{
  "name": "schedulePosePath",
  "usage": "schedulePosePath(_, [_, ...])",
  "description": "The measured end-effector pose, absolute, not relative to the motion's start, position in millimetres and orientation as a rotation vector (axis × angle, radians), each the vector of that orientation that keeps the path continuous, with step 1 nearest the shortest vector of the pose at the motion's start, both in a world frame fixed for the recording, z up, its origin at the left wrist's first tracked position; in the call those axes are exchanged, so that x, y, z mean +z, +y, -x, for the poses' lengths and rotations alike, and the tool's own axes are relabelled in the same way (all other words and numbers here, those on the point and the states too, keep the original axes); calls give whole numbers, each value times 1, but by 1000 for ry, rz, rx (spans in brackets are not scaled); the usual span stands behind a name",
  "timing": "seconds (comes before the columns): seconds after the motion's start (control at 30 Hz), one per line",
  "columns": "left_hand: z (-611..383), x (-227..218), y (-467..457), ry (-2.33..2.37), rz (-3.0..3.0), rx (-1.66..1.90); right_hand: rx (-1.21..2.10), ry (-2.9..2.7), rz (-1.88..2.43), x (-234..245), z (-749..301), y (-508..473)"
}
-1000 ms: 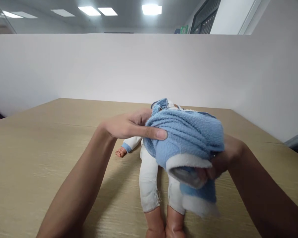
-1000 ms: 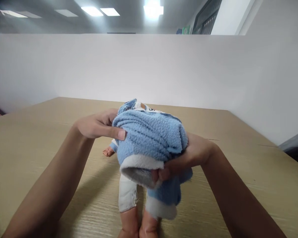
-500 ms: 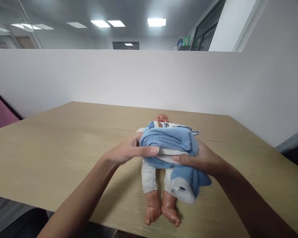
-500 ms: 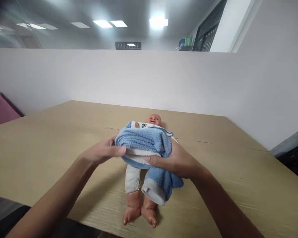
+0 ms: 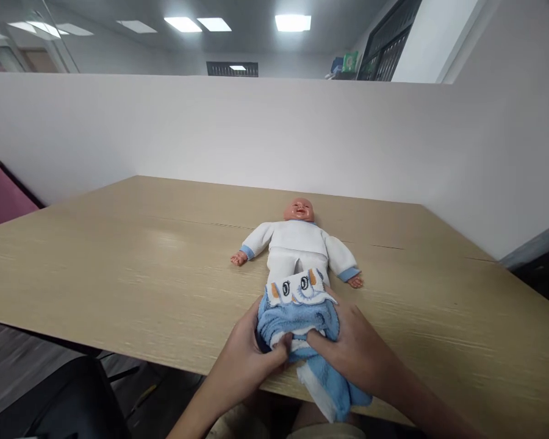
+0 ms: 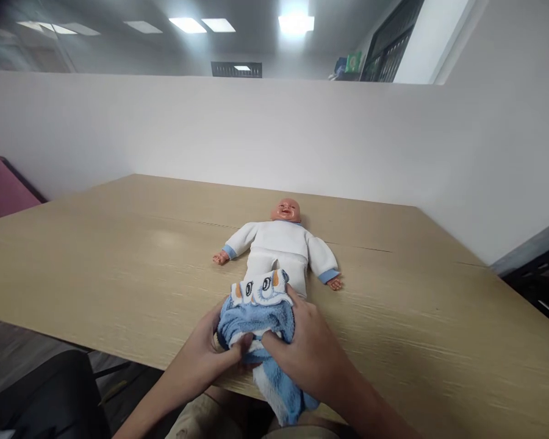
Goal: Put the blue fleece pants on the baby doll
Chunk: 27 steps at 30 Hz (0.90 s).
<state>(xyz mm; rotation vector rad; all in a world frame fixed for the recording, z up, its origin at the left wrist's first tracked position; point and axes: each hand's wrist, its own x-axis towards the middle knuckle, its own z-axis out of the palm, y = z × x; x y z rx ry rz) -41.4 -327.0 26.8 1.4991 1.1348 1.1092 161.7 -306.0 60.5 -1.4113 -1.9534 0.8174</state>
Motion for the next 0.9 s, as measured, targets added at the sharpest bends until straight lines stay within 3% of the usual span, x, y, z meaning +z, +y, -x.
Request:
schedulePosePath(0.2, [40,1,-310,1340,-1661,1031,803,-2022,1375,41,-156,-290])
schedulePosePath(0.5, [41,3,-268,1398,-1770,1004,559,-2058,1389,37,-150,-260])
schedulePosePath(0.9, [64,29,-341,1233,-1503,817,928,-2048,1361,75,-145,-295])
